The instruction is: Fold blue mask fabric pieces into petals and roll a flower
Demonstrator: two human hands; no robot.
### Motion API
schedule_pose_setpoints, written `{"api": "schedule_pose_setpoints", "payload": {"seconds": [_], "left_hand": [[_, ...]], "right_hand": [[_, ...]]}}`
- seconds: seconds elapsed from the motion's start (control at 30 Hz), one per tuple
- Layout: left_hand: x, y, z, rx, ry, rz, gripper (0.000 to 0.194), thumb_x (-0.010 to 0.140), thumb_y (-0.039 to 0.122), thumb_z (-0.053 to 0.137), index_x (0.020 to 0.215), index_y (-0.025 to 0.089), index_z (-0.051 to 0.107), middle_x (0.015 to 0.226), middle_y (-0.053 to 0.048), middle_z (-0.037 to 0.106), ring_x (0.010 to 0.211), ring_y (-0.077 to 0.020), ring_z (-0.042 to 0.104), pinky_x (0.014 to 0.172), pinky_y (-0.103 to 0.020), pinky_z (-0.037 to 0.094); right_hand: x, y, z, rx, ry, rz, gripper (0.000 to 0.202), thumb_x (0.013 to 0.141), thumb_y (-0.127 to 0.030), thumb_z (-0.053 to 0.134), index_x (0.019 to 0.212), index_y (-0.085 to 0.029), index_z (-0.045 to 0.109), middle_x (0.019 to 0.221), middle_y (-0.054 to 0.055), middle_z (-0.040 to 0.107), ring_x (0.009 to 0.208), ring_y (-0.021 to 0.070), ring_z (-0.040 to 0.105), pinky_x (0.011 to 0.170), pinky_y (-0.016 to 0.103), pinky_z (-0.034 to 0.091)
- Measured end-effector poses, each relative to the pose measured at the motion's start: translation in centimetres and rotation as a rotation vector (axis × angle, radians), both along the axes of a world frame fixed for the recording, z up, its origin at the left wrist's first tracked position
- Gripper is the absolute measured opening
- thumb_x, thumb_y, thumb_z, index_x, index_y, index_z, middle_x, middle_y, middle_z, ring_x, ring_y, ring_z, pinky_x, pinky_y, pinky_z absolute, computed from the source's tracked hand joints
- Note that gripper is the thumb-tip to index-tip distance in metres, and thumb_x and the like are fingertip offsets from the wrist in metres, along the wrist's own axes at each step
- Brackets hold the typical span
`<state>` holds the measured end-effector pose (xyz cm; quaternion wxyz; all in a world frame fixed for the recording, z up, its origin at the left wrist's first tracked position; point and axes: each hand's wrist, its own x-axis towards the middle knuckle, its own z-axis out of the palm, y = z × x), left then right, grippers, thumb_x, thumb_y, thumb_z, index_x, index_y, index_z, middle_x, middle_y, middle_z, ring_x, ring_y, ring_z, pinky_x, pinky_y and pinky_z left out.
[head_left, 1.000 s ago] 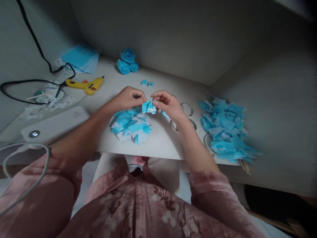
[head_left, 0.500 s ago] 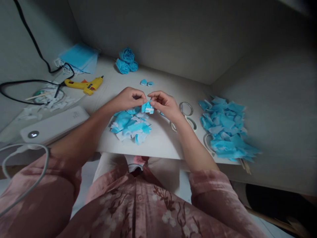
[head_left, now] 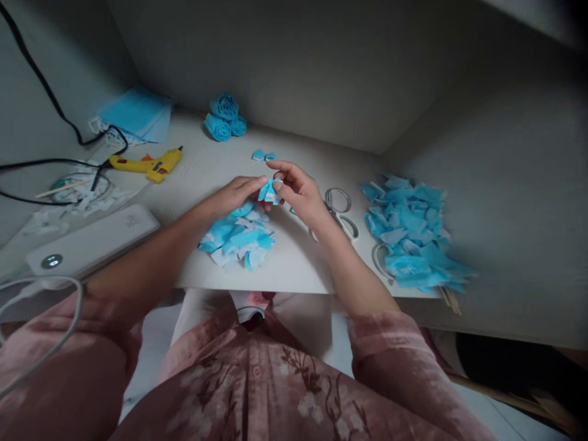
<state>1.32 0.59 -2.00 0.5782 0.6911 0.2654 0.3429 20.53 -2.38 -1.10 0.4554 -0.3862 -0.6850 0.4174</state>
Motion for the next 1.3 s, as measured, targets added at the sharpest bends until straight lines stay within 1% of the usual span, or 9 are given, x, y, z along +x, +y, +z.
{"api": "schedule_pose_setpoints", "payload": {"seconds": [0.17, 0.27, 0.37, 0.47, 0.57, 0.67, 0.87, 1.07, 1.3], "left_hand": [[0.2, 0.2, -0.9, -0.068, -0.019, 0.007, 0.048, 0.092, 0.061, 0.054, 0.081, 0.016, 0.068, 0.079, -0.009, 0.072, 0.076, -0.02, 0.068, 0.074, -0.031, 0.055], [-0.2, 0.5, -0.6, -0.061, -0.053, 0.073, 0.034, 0.086, 0.051, 0.066, 0.09, 0.017, 0.07, 0.085, -0.006, 0.072, 0.079, -0.0189, 0.068, 0.074, -0.029, 0.054], [-0.6, 0.9, 0.1, -0.092, -0.141, 0.14, 0.035, 0.084, 0.05, 0.065, 0.098, 0.018, 0.069, 0.093, -0.008, 0.073, 0.086, -0.0202, 0.07, 0.078, -0.031, 0.056], [-0.8, 1.0, 0.6, -0.055, -0.189, 0.208, 0.043, 0.088, 0.055, 0.058, 0.107, 0.018, 0.067, 0.098, -0.009, 0.073, 0.091, -0.0207, 0.07, 0.083, -0.033, 0.056], [-0.7, 0.8, 0.7, 0.038, -0.091, 0.228, 0.047, 0.083, 0.055, 0.067, 0.112, 0.017, 0.066, 0.1, -0.008, 0.073, 0.094, -0.0204, 0.069, 0.086, -0.032, 0.054], [-0.3, 0.4, 0.5, 0.087, 0.001, 0.164, 0.05, 0.074, 0.054, 0.078, 0.105, 0.016, 0.066, 0.098, -0.008, 0.073, 0.094, -0.0206, 0.069, 0.084, -0.03, 0.052], [-0.4, 0.3, 0.3, 0.068, 0.054, 0.202, 0.036, 0.077, 0.05, 0.077, 0.08, 0.018, 0.062, 0.069, 0.0, 0.064, 0.059, -0.0117, 0.055, 0.056, -0.024, 0.04], [-0.7, 0.3, 0.7, 0.013, 0.009, 0.218, 0.035, 0.072, 0.046, 0.08, 0.075, 0.016, 0.063, 0.069, -0.001, 0.066, 0.059, -0.0113, 0.056, 0.058, -0.023, 0.043], [-0.7, 0.3, 0.5, 0.068, 0.113, 0.222, 0.029, 0.072, 0.042, 0.077, 0.073, 0.017, 0.063, 0.058, 0.003, 0.057, 0.05, -0.0083, 0.045, 0.048, -0.021, 0.032]], "right_hand": [[-0.3, -0.4, 0.2, 0.059, -0.022, 0.006, 0.062, 0.091, -0.069, 0.061, 0.138, -0.028, 0.055, 0.098, 0.003, 0.06, 0.076, 0.0165, 0.061, 0.073, 0.033, 0.056], [-0.3, -0.5, 0.1, 0.135, -0.096, -0.026, 0.056, 0.094, -0.065, 0.059, 0.137, -0.027, 0.057, 0.099, 0.004, 0.061, 0.082, 0.0177, 0.059, 0.079, 0.034, 0.055], [0.0, -0.2, 0.0, 0.198, -0.15, -0.08, 0.052, 0.096, -0.06, 0.059, 0.136, -0.026, 0.059, 0.102, 0.005, 0.062, 0.088, 0.0185, 0.058, 0.084, 0.035, 0.054], [0.3, 0.3, -0.3, 0.168, -0.116, -0.129, 0.053, 0.097, -0.06, 0.058, 0.137, -0.026, 0.058, 0.101, 0.005, 0.061, 0.085, 0.0177, 0.057, 0.079, 0.033, 0.054], [0.3, 0.7, -0.6, 0.087, -0.021, -0.15, 0.057, 0.096, -0.064, 0.057, 0.141, -0.029, 0.053, 0.1, 0.004, 0.06, 0.08, 0.0165, 0.055, 0.07, 0.029, 0.054], [0.0, 0.7, -0.8, 0.034, 0.063, -0.151, 0.061, 0.094, -0.066, 0.059, 0.143, -0.03, 0.051, 0.102, 0.004, 0.059, 0.082, 0.0163, 0.056, 0.068, 0.028, 0.054], [-0.5, 0.5, -1.0, -0.027, 0.125, -0.113, 0.064, 0.091, -0.064, 0.064, 0.144, -0.029, 0.051, 0.106, 0.004, 0.062, 0.089, 0.0166, 0.058, 0.071, 0.027, 0.055], [-0.2, 0.5, -0.5, -0.061, 0.169, -0.058, 0.066, 0.086, -0.06, 0.071, 0.142, -0.031, 0.053, 0.117, 0.006, 0.066, 0.101, 0.0197, 0.062, 0.079, 0.031, 0.056], [-0.5, 0.6, -1.0, -0.038, 0.092, -0.134, 0.069, 0.082, -0.052, 0.079, 0.142, -0.029, 0.055, 0.096, 0.002, 0.07, 0.086, 0.0192, 0.062, 0.084, 0.035, 0.056]]}}
